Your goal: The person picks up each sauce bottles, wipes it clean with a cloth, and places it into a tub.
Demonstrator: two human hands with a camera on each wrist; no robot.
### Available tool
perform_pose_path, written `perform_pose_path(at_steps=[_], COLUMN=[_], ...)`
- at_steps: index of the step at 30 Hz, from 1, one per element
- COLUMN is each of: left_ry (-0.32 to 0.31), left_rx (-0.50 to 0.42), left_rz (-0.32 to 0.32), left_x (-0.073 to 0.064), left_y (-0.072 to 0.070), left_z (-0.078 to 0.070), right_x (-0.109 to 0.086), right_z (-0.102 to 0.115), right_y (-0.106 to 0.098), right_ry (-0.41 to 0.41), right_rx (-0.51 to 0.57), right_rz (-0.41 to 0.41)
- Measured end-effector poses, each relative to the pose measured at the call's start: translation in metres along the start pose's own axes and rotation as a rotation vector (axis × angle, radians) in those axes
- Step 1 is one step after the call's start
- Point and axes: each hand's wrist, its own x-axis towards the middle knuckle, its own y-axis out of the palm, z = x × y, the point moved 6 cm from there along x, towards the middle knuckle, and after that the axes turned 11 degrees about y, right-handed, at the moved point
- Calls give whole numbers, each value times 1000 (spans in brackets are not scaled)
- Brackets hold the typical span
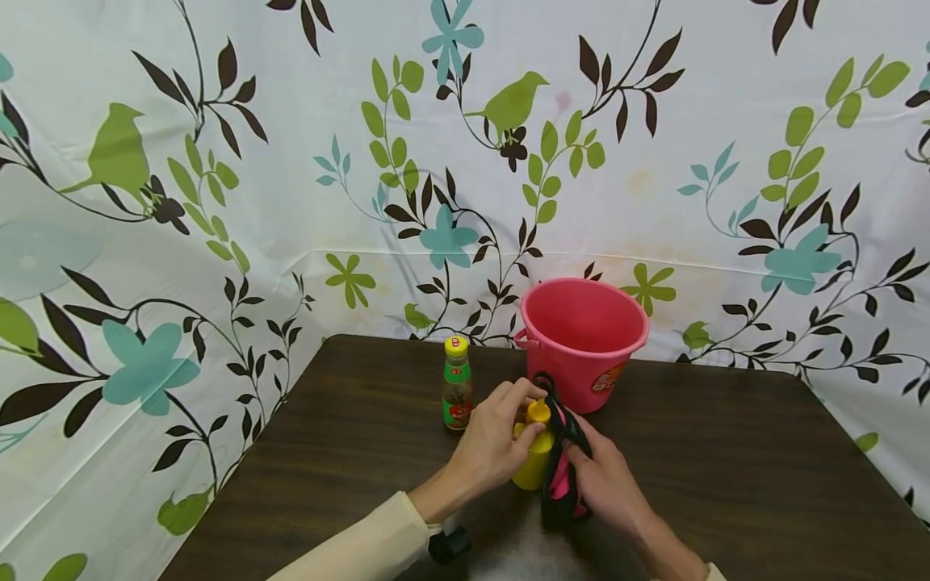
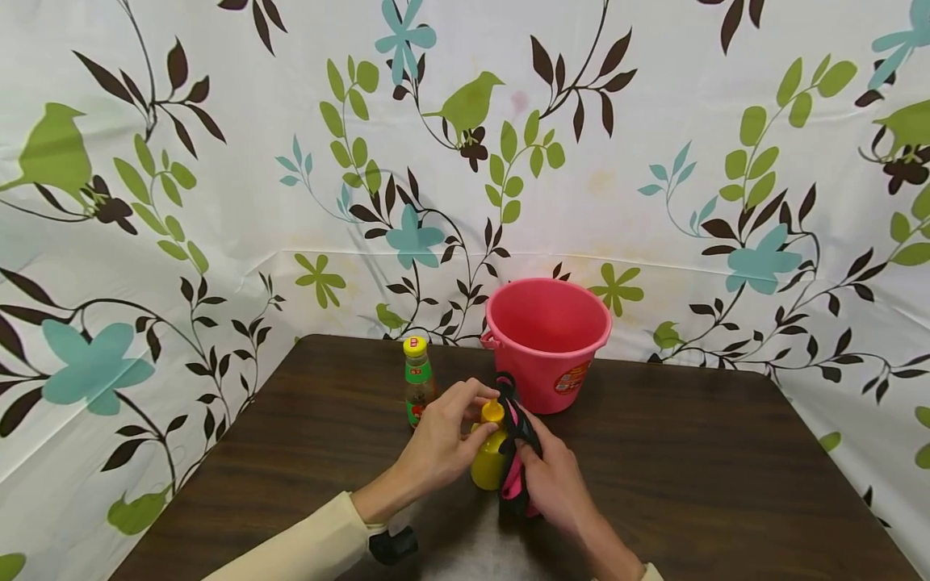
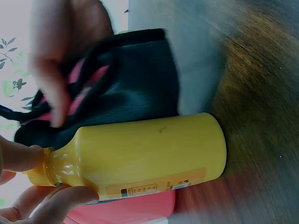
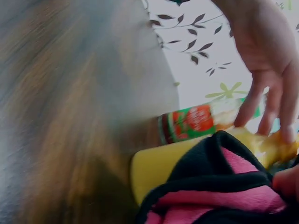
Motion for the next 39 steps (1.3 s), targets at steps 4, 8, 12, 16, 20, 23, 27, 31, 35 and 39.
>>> perform_pose_path(at_steps=[4, 8, 12, 16, 20, 23, 27, 31, 35, 39], left_ry=[16, 16, 14, 14, 16, 9, -10, -17, -24, -32], left_rx=[2, 4, 7, -5, -5, 5, -1, -43, -89, -108], left_rz=[-2, 1, 1, -2, -7, -8, -3, 4, 7, 7], left_x=[1, 1, 0, -1, 0, 0, 0, 0, 1, 2], left_y=[0, 1, 1, 1, 0, -1, -3, -3, -2, -2], left_z=[-1, -1, -2, -2, -2, -1, 0, 0, 0, 0], right_x=[-7, -11, -14, -18, -21, -23, -23, -21, -21, -21], right_z=[15, 25, 32, 36, 40, 42, 39, 35, 35, 36], right_y=[-9, -19, -28, -36, -42, -45, -45, -45, -44, -41], right_ry=[-33, -59, -77, -84, -128, -150, -119, -91, -110, -136], right_rx=[58, 73, 92, 125, 189, 226, 270, 293, 283, 262], right_rz=[-27, -60, -88, -117, -157, -172, -150, -127, -125, -107])
